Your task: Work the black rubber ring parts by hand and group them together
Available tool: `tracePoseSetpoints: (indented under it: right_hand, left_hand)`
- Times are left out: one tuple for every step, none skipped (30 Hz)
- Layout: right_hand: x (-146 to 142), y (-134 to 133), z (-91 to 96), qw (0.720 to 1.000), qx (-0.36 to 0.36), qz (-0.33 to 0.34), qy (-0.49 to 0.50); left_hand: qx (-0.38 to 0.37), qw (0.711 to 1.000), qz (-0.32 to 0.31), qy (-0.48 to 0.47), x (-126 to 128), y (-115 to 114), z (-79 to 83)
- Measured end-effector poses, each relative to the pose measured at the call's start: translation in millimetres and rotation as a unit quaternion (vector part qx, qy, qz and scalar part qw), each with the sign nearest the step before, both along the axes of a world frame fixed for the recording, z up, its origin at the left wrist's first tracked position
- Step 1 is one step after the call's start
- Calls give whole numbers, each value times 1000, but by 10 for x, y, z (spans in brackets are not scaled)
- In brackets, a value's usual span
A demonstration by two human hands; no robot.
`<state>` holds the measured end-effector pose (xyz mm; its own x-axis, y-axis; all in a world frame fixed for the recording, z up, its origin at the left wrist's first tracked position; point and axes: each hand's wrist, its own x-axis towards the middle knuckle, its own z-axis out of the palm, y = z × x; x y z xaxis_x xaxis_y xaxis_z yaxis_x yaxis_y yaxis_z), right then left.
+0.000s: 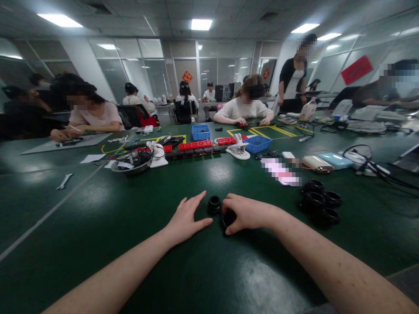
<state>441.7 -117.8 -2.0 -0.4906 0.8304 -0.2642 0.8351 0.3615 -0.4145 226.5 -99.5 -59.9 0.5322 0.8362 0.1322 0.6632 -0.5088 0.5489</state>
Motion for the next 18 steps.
tracePoseSetpoints:
  right_hand:
    - [6, 16, -20, 1000, 8, -13, 6]
    - [13, 35, -40, 999, 16, -26, 14]
    - [19, 56, -60, 999, 22, -37, 22]
    - [24, 78, -77, 998, 26, -42, 31]
    - [26, 98, -92, 998, 28, -40, 38]
    - [25, 114, -103, 998, 29, -32, 46]
    - [20, 126, -111, 998, 29, -19, 54]
    - [10, 132, -116, 998, 30, -5, 62]
    - [-3, 132, -118, 997, 32, 9, 70]
    - [-20, 128, -120, 996, 33, 21, 77]
    - [-39, 120, -121, 995, 35, 30, 84]
    - [-59, 110, -122, 995, 36, 36, 89]
    - [-76, 101, -125, 994, 37, 40, 93]
    - [-90, 94, -129, 994, 39, 41, 97]
    - [-100, 91, -133, 993, 42, 38, 101]
    - [-104, 92, -139, 993, 45, 32, 104]
    - [-103, 97, -145, 993, 49, 23, 106]
    - [-97, 105, -151, 993, 51, 15, 107]
  left_hand:
    - [-3, 1000, -10, 4, -3, 2, -2]
    - [-5, 1000, -17, 7, -7, 4, -5]
    - [-7, 1000, -21, 9, -10, 6, -7]
    - [-7, 1000, -22, 10, -13, 8, -8]
    - [-7, 1000, -19, 10, -13, 9, -8]
    - [-6, 1000, -15, 9, -12, 9, -5]
    - [-5, 1000, -10, 7, -10, 7, 0]
    - [-3, 1000, -4, 4, -6, 6, 6]
    - [0, 1000, 2, 1, -2, 3, 14]
    - [3, 1000, 8, -3, 2, 1, 22]
    - [6, 1000, 12, -6, 5, -1, 29]
    - [10, 1000, 16, -10, 6, -2, 35]
    - [14, 1000, 19, -13, 5, -4, 39]
    - [18, 1000, 19, -16, 2, -5, 42]
    - [22, 999, 18, -18, -4, -7, 44]
    - [25, 999, 16, -19, -12, -8, 47]
    - [26, 999, 13, -19, -21, -10, 52]
    - [25, 999, 10, -16, -31, -11, 61]
